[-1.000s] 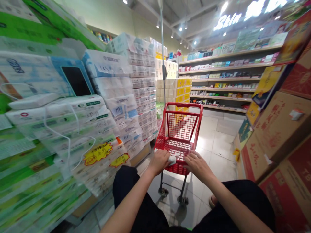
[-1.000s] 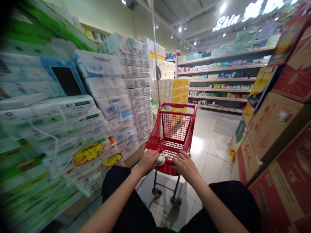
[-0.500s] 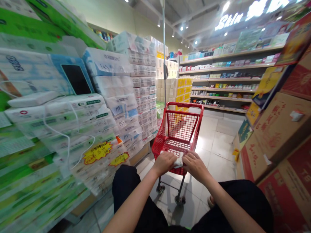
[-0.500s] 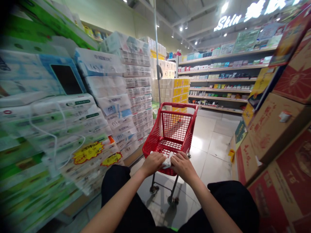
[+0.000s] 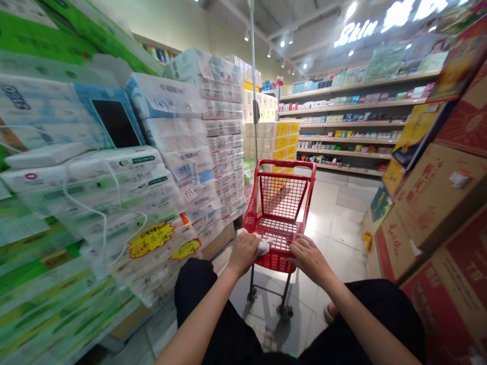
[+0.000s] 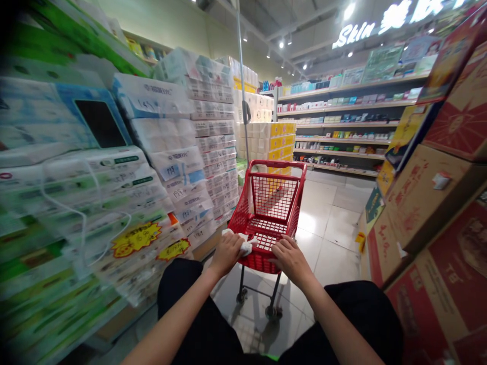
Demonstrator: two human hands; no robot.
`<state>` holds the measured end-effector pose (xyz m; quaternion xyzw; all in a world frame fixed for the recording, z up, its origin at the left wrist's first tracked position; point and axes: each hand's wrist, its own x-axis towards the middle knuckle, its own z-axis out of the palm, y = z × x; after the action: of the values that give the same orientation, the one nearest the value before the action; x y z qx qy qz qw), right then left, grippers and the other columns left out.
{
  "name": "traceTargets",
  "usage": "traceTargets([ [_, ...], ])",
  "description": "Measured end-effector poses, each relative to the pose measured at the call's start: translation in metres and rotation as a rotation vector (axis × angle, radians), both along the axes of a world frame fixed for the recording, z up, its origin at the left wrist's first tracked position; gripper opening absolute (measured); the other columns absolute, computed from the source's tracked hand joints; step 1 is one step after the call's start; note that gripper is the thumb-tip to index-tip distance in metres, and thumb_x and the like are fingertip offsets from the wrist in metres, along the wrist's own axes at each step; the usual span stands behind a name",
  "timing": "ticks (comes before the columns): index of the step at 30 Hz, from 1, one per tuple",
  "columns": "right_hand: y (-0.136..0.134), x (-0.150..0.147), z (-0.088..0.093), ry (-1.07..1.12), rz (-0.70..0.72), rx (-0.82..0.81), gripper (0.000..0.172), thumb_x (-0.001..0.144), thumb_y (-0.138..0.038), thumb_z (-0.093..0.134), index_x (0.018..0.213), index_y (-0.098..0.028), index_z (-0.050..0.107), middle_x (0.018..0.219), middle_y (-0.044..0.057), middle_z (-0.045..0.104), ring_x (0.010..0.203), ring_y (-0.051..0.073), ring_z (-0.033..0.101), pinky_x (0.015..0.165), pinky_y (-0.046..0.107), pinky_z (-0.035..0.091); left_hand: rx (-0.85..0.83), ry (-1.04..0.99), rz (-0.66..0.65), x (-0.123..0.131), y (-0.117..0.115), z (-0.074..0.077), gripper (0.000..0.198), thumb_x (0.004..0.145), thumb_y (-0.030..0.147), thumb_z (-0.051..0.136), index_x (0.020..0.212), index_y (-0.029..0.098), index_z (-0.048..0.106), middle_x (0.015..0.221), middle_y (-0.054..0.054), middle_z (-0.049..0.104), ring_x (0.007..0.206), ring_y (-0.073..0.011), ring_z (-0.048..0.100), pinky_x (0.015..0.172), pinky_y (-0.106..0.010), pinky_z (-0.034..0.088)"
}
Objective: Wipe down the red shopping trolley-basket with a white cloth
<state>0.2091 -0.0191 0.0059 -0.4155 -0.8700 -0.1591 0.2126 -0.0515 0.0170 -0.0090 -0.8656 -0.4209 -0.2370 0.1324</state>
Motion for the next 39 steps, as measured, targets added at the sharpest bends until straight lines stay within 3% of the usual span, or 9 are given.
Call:
traceTargets([
  [7, 0.0, -0.004, -0.001, 0.01, -0.04, -0.021, 0.007, 0.085, -0.02, 0.056, 0.092, -0.022, 0.055, 0.089, 0.003, 0.062, 0.096, 0.02, 0.057, 0.111, 0.043, 0.031, -0.042, -0.068, -0.01, 0.068, -0.02, -0.005, 0.023, 0.088, 0.036, 0.055, 0.105, 0.02, 0.053, 0.102, -0.008, 0.057, 0.098, -0.0261, 0.052, 0.091, -0.045, 0.041],
  [10, -0.007, 0.001, 0.008, 0.044, -0.057, -0.026, 0.034, 0.08, -0.022, 0.055, 0.113, -0.018, 0.053, 0.109, 0.009, 0.062, 0.117, 0.025, 0.05, 0.112, 0.046, 0.03, -0.088, -0.159, -0.053, 0.081, -0.026, -0.003, 0.033, 0.086, 0.031, 0.057, 0.116, 0.021, 0.046, 0.109, -0.009, 0.057, 0.103, -0.0259, 0.053, 0.093, -0.046, 0.041],
  [14, -0.022, -0.004, 0.038, 0.126, -0.145, -0.005, 0.073, 0.077, -0.033, 0.056, 0.143, -0.012, 0.032, 0.145, 0.015, 0.04, 0.14, 0.033, 0.022, 0.112, 0.051, 0.027, -0.137, -0.36, -0.227, 0.077, -0.034, 0.006, 0.054, 0.082, 0.033, 0.06, 0.126, 0.02, 0.032, 0.133, -0.015, 0.044, 0.126, -0.0276, 0.043, 0.1, -0.046, 0.04],
  [16, -0.026, -0.016, 0.051, 0.144, -0.147, -0.029, 0.07, 0.084, -0.036, 0.051, 0.147, -0.017, 0.028, 0.149, 0.012, 0.037, 0.14, 0.03, 0.024, 0.111, 0.049, 0.028, -0.161, -0.49, -0.262, 0.071, -0.036, 0.011, 0.05, 0.083, 0.032, 0.058, 0.124, 0.019, 0.031, 0.137, -0.017, 0.039, 0.128, -0.0271, 0.04, 0.101, -0.046, 0.04],
  [19, -0.024, -0.04, 0.055, 0.155, -0.133, -0.122, 0.058, 0.094, -0.034, 0.038, 0.15, -0.023, 0.023, 0.137, 0.009, 0.052, 0.125, 0.023, 0.047, 0.1, 0.039, 0.039, -0.172, -0.686, -0.177, 0.064, -0.033, 0.017, 0.03, 0.086, 0.021, 0.046, 0.114, 0.021, 0.034, 0.131, -0.014, 0.043, 0.122, -0.0241, 0.045, 0.1, -0.046, 0.041],
  [24, -0.005, -0.066, 0.023, 0.035, -0.229, -0.104, 0.057, 0.094, -0.034, 0.044, 0.147, -0.019, 0.028, 0.101, 0.008, 0.068, 0.088, 0.022, 0.061, 0.076, 0.033, 0.041, -0.154, -0.774, -0.089, 0.056, -0.016, 0.017, 0.016, 0.091, 0.018, 0.03, 0.103, 0.021, 0.04, 0.113, -0.009, 0.052, 0.108, -0.0192, 0.052, 0.093, -0.038, 0.045],
  [28, 0.004, -0.068, 0.006, -0.059, -0.224, -0.029, 0.029, 0.095, -0.025, 0.044, 0.121, -0.019, 0.056, 0.093, 0.007, 0.066, 0.082, 0.019, 0.058, 0.074, 0.032, 0.037, -0.136, -0.608, 0.016, 0.054, -0.006, 0.007, 0.019, 0.095, 0.025, 0.032, 0.109, 0.02, 0.045, 0.104, -0.006, 0.055, 0.094, -0.019, 0.055, 0.086, -0.035, 0.045],
  [33, 0.0, -0.036, 0.013, -0.055, -0.185, -0.036, 0.026, 0.099, -0.033, 0.038, 0.092, -0.021, 0.06, 0.087, 0.004, 0.065, 0.082, 0.018, 0.057, 0.077, 0.032, 0.036, -0.083, -0.439, 0.053, 0.05, -0.005, 0.003, 0.023, 0.097, 0.031, 0.035, 0.11, 0.02, 0.05, 0.102, -0.006, 0.059, 0.091, -0.0199, 0.054, 0.082, -0.035, 0.042],
  [39, 0.007, 0.037, 0.015, -0.046, -0.07, 0.052, 0.028, 0.098, -0.036, 0.042, 0.116, -0.025, 0.06, 0.125, 0.003, 0.061, 0.126, 0.023, 0.043, 0.107, 0.044, 0.029, -0.052, -0.242, 0.027, 0.045, -0.003, 0.013, 0.035, 0.098, 0.033, 0.037, 0.071, 0.02, 0.056, 0.081, -0.003, 0.059, 0.081, -0.0179, 0.051, 0.076, -0.033, 0.037],
])
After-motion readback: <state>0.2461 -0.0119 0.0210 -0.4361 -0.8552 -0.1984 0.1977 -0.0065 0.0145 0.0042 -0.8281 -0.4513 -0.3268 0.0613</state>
